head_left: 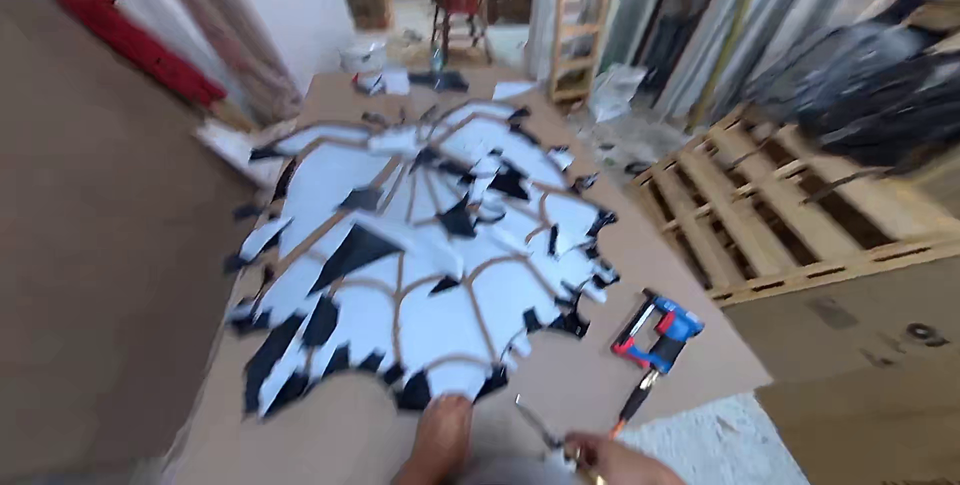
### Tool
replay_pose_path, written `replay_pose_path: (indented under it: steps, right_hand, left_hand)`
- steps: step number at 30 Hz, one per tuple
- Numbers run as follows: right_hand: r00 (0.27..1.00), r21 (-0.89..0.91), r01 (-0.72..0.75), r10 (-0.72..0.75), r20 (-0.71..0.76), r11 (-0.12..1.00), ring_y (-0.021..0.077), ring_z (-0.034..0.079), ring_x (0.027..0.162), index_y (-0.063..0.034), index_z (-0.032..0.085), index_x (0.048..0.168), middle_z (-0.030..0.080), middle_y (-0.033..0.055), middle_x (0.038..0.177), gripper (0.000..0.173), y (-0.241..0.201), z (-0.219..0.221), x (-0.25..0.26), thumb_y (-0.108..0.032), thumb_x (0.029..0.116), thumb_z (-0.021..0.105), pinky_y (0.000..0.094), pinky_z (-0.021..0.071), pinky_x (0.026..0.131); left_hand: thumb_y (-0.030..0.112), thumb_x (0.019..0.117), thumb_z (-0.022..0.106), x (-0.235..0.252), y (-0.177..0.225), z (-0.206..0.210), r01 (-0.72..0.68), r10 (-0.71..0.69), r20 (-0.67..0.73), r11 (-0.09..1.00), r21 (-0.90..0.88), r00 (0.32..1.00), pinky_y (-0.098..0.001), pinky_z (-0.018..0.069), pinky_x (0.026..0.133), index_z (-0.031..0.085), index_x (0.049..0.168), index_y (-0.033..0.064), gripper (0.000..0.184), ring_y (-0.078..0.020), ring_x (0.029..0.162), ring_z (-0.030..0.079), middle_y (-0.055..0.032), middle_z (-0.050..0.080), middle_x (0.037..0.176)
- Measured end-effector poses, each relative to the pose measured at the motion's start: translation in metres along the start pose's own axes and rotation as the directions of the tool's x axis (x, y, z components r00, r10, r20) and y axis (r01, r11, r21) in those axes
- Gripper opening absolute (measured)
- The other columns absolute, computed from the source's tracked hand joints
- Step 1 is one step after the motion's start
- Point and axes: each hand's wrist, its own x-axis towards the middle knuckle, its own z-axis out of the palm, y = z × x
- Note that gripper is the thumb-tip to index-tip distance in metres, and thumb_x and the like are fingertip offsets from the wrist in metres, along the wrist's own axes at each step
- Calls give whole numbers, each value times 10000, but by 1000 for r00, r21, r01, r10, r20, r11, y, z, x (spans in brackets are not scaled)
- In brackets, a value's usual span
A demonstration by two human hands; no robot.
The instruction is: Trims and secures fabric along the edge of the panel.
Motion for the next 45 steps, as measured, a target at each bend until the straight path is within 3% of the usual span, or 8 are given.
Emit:
replay_pose_path:
  steps: [5,13,22,25,29,34,40,45]
  right_hand:
    - [983,-55,-35,44,179,998,186,670,864,-158,595,1319,690,71,999,538,-8,13,38,-481,903,700,443,566,809]
    - [986,-13,18,-15,167,1000,123,656,889,-171,619,1259,684,10,988,636,-35,51,83,-663,865,695,377,551,835]
    - [973,352,-50,-33,226,935,100,596,630,-115,608,1200,624,-5,795,705,-23,36,74,-618,758,824,273,532,600]
    - [962,293,-57,-26,273,954,90,570,608,-118,609,1206,610,-12,796,685,-28,17,85,-596,765,825,265,514,577]
    - [965,201,-33,-22,262,979,84,543,561,-119,614,1182,603,-14,759,631,-42,8,110,-561,785,825,259,488,535]
    - [977,132,24,-51,207,991,104,539,510,-118,650,1126,599,-4,691,588,-38,14,114,-569,791,822,282,482,486]
    - [912,116,-1,-47,406,993,120,593,616,-93,553,1221,606,4,786,711,-66,-2,135,-632,810,767,303,543,595]
    - [924,-137,90,-31,382,986,133,558,514,-102,629,1132,602,13,699,605,-79,-26,150,-591,814,787,321,511,499]
  left_hand:
    - [306,1100,363,-20,-11,4,90,-84,56,990,-105,995,-501,483,1092,699,1284,116,427,-275,1236,656,-105,724,1258]
    - [267,1078,427,-22,-13,6,79,-83,-24,987,-141,996,-439,513,1049,744,1230,144,373,-224,1142,703,-59,765,1154]
    - [254,1049,496,-15,-11,2,50,-56,-33,988,-144,998,-429,523,998,752,1136,110,306,-226,1078,700,-65,759,1074]
    - [289,1038,550,-2,5,0,122,-117,63,988,-90,991,-446,495,1032,720,1253,134,314,-254,1152,651,-73,725,1164]
    - [219,1041,540,1,10,0,82,-83,-6,994,-72,997,-433,518,971,774,1034,72,276,-262,1080,655,-88,720,1053]
    - [232,1047,529,-8,7,12,107,-119,-90,985,-132,989,-426,536,930,777,1027,71,296,-265,1027,675,-93,726,997]
    - [198,1020,562,-16,10,23,95,-134,-305,986,-139,943,-423,570,876,779,955,86,253,-248,933,699,-77,721,890]
    - [191,1049,500,-27,12,29,205,-271,-292,950,-237,917,-420,515,1061,782,1118,123,298,-220,1156,687,-65,757,1138]
